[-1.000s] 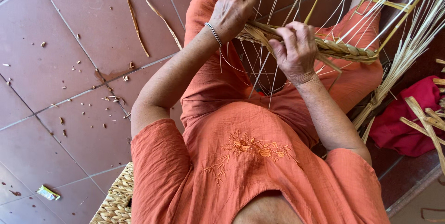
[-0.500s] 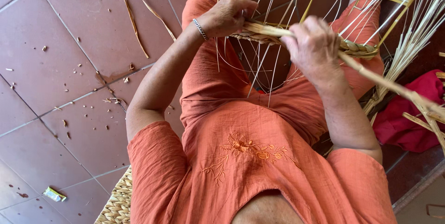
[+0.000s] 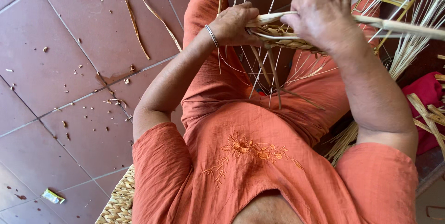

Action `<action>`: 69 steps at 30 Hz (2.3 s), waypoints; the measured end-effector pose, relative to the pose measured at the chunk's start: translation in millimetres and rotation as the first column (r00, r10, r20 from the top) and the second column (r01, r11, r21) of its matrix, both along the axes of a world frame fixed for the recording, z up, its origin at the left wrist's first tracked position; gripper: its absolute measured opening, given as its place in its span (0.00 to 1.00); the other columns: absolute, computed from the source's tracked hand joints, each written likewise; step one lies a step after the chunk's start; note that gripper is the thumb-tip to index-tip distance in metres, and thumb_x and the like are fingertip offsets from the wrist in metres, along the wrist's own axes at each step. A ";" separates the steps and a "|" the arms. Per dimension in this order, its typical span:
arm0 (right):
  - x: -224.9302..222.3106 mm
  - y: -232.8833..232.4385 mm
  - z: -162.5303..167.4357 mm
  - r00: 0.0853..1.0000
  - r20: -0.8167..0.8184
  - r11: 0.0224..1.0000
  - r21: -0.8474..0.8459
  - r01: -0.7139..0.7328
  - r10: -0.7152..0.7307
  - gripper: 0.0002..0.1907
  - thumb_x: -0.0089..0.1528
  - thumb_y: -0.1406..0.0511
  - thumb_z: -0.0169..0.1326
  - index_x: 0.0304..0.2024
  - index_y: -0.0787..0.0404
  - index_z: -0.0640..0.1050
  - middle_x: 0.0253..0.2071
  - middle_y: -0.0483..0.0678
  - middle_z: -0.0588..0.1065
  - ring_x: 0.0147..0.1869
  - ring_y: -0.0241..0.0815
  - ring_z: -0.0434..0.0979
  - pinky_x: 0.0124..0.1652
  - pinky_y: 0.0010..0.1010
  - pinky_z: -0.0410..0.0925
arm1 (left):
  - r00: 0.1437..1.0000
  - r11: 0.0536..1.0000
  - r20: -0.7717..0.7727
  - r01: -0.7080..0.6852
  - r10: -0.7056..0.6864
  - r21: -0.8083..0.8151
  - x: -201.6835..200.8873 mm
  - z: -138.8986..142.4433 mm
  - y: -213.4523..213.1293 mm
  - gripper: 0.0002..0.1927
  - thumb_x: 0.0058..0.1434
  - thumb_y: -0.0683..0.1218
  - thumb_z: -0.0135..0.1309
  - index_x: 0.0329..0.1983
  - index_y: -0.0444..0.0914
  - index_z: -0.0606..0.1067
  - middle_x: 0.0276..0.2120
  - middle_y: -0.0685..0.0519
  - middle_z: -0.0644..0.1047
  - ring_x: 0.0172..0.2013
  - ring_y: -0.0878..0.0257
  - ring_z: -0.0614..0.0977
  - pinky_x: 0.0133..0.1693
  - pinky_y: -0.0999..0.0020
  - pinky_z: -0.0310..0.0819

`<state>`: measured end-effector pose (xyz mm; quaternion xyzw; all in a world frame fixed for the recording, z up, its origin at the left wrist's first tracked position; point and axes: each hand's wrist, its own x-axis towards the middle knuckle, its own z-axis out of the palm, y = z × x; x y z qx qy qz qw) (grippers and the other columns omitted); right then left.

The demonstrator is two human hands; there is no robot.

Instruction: The person sits on the floor weaving dried palm or straw strips around a rectangular frame, braiding strips over the frame edge and tucking ends to secure them. They gather loose strips, continue the braid along the frame, and use scissors to trim excess straw ends.

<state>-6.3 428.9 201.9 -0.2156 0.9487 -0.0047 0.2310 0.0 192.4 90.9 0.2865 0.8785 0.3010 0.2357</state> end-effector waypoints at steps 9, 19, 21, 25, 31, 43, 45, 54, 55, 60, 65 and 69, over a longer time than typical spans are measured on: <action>30.1 32.3 -62.5 0.996 -0.014 0.860 -0.505 0.067 -0.085 0.16 0.67 0.54 0.64 0.46 0.58 0.80 0.30 0.45 0.79 0.27 0.36 0.78 0.30 0.30 0.74 | 0.990 0.908 -0.018 -0.119 0.137 0.401 5.3 -25.8 -9.1 0.11 0.70 0.49 0.55 0.45 0.35 0.74 0.43 0.47 0.75 0.39 0.56 0.83 0.41 0.64 0.83; 54.3 1.0 -112.5 0.950 -0.243 0.850 -0.525 0.042 -0.197 0.13 0.74 0.60 0.60 0.47 0.58 0.69 0.22 0.44 0.73 0.23 0.42 0.77 0.26 0.37 0.67 | 0.978 0.939 -0.179 -0.038 0.105 0.343 -7.0 -32.9 -6.1 0.05 0.70 0.38 0.54 0.43 0.32 0.71 0.24 0.47 0.77 0.27 0.49 0.82 0.30 0.56 0.76; 66.2 3.3 -108.9 0.959 -0.132 0.754 -0.648 0.107 -0.250 0.12 0.74 0.62 0.58 0.49 0.61 0.69 0.24 0.45 0.75 0.26 0.43 0.78 0.26 0.36 0.68 | 0.988 0.942 -0.047 -0.127 0.148 0.310 -14.7 -30.2 -2.2 0.03 0.69 0.38 0.52 0.43 0.33 0.70 0.23 0.47 0.79 0.24 0.53 0.83 0.27 0.60 0.79; 77.3 4.7 -108.2 0.932 0.216 0.525 -0.778 0.345 -0.292 0.11 0.75 0.64 0.52 0.51 0.65 0.66 0.25 0.44 0.75 0.27 0.39 0.79 0.24 0.31 0.67 | 0.860 0.921 0.409 -0.375 0.306 0.100 -25.2 -14.0 1.7 0.04 0.69 0.38 0.45 0.44 0.34 0.70 0.24 0.48 0.80 0.20 0.62 0.85 0.21 0.69 0.79; 74.0 8.6 -99.8 0.935 0.112 0.648 -0.693 0.316 -0.337 0.19 0.75 0.52 0.46 0.43 0.62 0.72 0.28 0.46 0.75 0.31 0.37 0.79 0.30 0.29 0.73 | 0.878 0.904 0.350 -0.399 0.327 0.155 -35.9 1.1 4.4 0.22 0.59 0.38 0.61 0.51 0.34 0.64 0.33 0.45 0.79 0.15 0.63 0.83 0.14 0.72 0.75; 82.8 -12.1 -80.0 0.915 -0.401 0.880 -0.445 -0.163 -0.034 0.18 0.64 0.59 0.62 0.48 0.67 0.80 0.45 0.51 0.71 0.45 0.44 0.76 0.39 0.34 0.74 | 0.676 0.796 -0.493 -0.243 0.549 0.554 -7.6 -16.2 -89.6 0.13 0.63 0.38 0.65 0.46 0.39 0.73 0.36 0.49 0.81 0.33 0.62 0.85 0.33 0.71 0.82; 75.5 -10.4 -87.2 0.943 -0.329 0.868 -0.483 -0.115 -0.058 0.09 0.70 0.65 0.61 0.47 0.66 0.80 0.41 0.51 0.74 0.39 0.41 0.76 0.34 0.30 0.73 | 0.784 0.811 -0.404 -0.205 0.472 0.548 1.9 -18.8 -92.0 0.15 0.68 0.39 0.64 0.54 0.35 0.73 0.37 0.49 0.82 0.34 0.63 0.85 0.33 0.72 0.82; 62.4 8.9 -67.7 0.985 0.004 0.672 -0.730 0.120 -0.172 0.19 0.65 0.58 0.66 0.50 0.64 0.79 0.25 0.46 0.76 0.27 0.36 0.76 0.28 0.28 0.68 | 0.633 0.642 0.733 -0.674 0.248 0.365 15.3 -25.7 -77.8 0.11 0.73 0.41 0.52 0.56 0.32 0.74 0.29 0.51 0.81 0.14 0.72 0.73 0.14 0.75 0.71; 66.4 6.6 -71.4 0.984 -0.034 0.651 -0.753 0.091 -0.177 0.19 0.65 0.56 0.67 0.50 0.63 0.80 0.26 0.45 0.77 0.28 0.35 0.77 0.28 0.27 0.69 | 0.633 0.659 0.723 -0.673 0.278 0.336 15.1 -28.1 -77.2 0.10 0.73 0.41 0.52 0.54 0.32 0.75 0.28 0.52 0.80 0.13 0.73 0.72 0.14 0.75 0.70; 65.2 8.9 -99.1 0.957 -0.123 0.657 -0.749 0.085 -0.263 0.11 0.74 0.61 0.65 0.42 0.61 0.80 0.28 0.44 0.78 0.30 0.35 0.79 0.29 0.27 0.68 | 0.560 0.699 0.786 -0.672 0.263 0.244 8.8 -39.2 -77.9 0.07 0.71 0.41 0.54 0.49 0.33 0.76 0.23 0.53 0.78 0.11 0.74 0.70 0.12 0.76 0.66; 65.3 20.0 -105.1 0.963 -0.071 0.664 -0.737 0.126 -0.261 0.11 0.73 0.64 0.65 0.38 0.61 0.79 0.27 0.44 0.78 0.30 0.35 0.80 0.30 0.26 0.70 | 0.596 0.743 0.749 -0.632 0.288 0.218 4.4 -37.8 -74.9 0.06 0.70 0.41 0.55 0.47 0.35 0.78 0.25 0.52 0.80 0.12 0.72 0.72 0.13 0.76 0.69; 69.5 25.7 -100.0 0.954 -0.138 0.725 -0.681 0.103 -0.265 0.11 0.71 0.65 0.67 0.37 0.61 0.79 0.28 0.46 0.79 0.30 0.37 0.79 0.31 0.28 0.70 | 0.833 0.764 0.030 -0.520 0.552 0.381 25.0 -20.4 -64.4 0.15 0.63 0.41 0.62 0.51 0.32 0.75 0.33 0.47 0.81 0.27 0.60 0.81 0.28 0.65 0.77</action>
